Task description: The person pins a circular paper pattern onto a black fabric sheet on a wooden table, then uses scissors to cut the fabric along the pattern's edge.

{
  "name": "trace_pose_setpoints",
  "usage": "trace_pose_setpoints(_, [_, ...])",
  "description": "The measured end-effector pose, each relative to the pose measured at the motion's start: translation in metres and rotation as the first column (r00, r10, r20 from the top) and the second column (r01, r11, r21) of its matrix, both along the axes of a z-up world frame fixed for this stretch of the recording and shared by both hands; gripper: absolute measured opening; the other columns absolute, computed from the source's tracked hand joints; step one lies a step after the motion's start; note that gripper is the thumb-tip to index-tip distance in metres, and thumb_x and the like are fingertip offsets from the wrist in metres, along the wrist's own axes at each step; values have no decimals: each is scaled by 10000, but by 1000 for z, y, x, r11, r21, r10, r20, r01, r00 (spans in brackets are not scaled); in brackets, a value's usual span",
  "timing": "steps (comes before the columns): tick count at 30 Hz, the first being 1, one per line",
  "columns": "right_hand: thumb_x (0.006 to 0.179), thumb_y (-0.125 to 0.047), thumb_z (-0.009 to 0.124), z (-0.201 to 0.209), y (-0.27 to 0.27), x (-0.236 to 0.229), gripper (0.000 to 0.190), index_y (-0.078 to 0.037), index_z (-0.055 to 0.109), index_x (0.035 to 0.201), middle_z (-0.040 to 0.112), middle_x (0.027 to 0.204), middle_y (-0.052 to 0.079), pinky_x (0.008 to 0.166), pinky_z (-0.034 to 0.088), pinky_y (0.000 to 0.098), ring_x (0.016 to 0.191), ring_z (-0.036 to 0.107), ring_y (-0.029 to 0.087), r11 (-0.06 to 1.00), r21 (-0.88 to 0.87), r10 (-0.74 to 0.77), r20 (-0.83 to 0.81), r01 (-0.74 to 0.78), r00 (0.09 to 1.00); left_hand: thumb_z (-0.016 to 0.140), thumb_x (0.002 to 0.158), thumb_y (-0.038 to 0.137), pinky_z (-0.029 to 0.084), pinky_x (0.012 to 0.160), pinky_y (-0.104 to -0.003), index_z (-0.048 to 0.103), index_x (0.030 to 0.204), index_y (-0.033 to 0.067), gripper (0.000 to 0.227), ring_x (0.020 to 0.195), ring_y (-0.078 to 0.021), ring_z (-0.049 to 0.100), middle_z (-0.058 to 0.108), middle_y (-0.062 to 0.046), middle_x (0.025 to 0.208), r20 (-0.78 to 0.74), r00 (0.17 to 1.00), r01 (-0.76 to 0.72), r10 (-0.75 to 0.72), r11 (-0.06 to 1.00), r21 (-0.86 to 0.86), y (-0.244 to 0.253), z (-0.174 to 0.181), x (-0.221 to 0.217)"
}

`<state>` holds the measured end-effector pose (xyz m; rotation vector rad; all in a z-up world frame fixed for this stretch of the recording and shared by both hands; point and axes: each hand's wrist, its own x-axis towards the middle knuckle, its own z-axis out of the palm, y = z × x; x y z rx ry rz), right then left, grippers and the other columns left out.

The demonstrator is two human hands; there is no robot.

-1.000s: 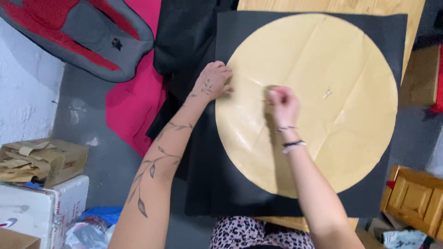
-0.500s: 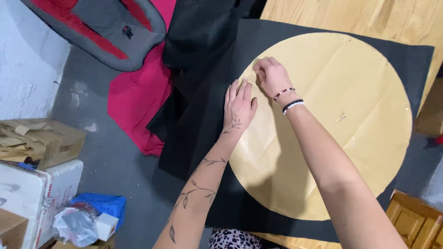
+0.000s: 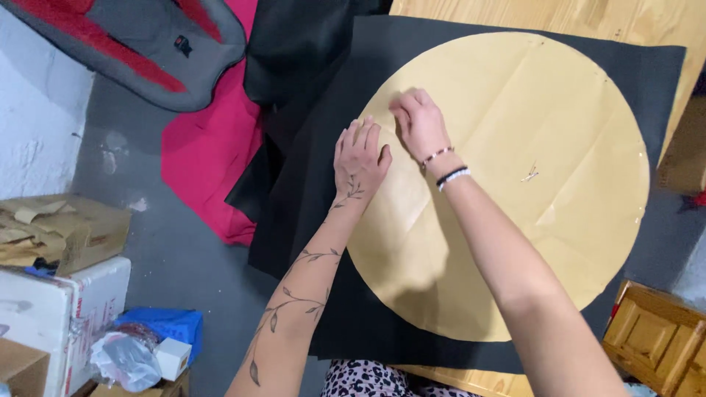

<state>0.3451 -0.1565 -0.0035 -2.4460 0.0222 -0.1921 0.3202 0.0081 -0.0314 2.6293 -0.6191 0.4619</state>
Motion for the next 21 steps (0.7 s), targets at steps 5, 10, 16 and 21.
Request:
trace_pose_setpoints(5, [933,-10,596,2,-5,33,93,-72,614,1001,520,907,140,636,490,471,844,566,372,935,-255,266,52,-245,962,680,849,318,439,1108,-423,632,1213,113,420,1280,-279,569,611,-71,1359,-6,1000,9,-9,1000,17,4,18,-4])
trace_pose_setpoints(10, [890,-17,583,7,-14,47,60,-16,551,940,513,901,161,597,470,475,826,524,360,777,-464,477,-11,-427,879,674,887,252,397,1162,-415,572,1268,93,425,1336,-293,518,537,-161,1387,-57,998,-3,5,999,36,4,33,-9])
trace_pose_setpoints(16, [892,-34,645,-3,-26,56,111,-89,676,982,575,873,92,548,515,440,782,578,317,756,-489,507,18,-435,862,640,937,209,406,1165,-439,599,1252,58,352,1311,-313,540,579,-151,1319,11,1000,7,-6,998,-60,3,33,-11])
trace_pose_setpoints(21, [873,36,562,-3,-33,61,217,-135,654,970,601,893,105,603,510,448,727,599,358,799,-353,508,-36,-486,861,638,928,226,389,1183,-421,559,1329,29,454,1325,-303,528,563,-140,1361,-24,1000,6,-7,999,-41,1,28,-11])
